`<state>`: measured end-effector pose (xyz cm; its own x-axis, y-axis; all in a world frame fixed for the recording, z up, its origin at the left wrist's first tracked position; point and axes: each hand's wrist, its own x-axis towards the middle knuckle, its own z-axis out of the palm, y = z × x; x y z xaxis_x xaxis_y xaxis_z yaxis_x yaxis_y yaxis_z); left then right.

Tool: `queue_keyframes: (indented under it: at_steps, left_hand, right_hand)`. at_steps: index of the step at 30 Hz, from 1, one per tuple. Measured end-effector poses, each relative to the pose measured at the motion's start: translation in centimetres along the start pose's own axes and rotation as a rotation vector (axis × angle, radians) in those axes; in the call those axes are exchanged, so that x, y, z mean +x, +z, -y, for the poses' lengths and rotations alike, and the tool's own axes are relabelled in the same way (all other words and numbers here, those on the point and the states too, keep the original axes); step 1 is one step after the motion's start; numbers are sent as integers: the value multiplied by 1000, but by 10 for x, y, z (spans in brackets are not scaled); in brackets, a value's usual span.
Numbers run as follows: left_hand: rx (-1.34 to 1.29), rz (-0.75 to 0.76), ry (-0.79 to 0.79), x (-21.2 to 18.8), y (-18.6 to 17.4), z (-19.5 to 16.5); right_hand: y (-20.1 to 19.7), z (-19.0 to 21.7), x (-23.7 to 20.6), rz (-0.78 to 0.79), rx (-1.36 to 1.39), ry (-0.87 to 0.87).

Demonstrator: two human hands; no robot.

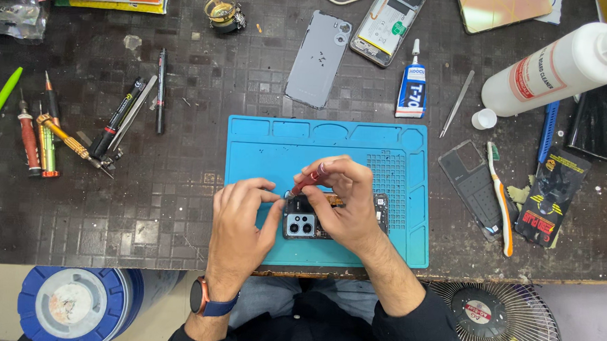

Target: The person removes a protective film from the back of a disassembled smartphone. They then use a small red tool to scrape and clean the internal frame and battery area of the device.

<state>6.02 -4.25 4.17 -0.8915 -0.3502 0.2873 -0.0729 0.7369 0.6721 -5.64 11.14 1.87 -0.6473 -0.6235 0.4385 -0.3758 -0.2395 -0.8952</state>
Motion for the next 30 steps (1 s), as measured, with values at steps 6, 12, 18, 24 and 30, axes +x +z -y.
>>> queue_keyframes:
  at_steps: [6,12,18,24,30]
  left_hand:
    - [16,-21,-26,-1,2,1]
    - [50,3,-27,-1,2,0]
    - [50,8,-31,0,2,-1]
    - [59,4,-28,0,2,-1]
    - [62,3,-19,0,1,-2]
  right_hand:
    - [1,1,1,12,-152,2]
    - [0,3,1,47,-214,-8]
    - [0,3,2,60,-212,-22]
    - [-1,4,3,71,-266,-80]
    - [0,4,3,57,-230,-75]
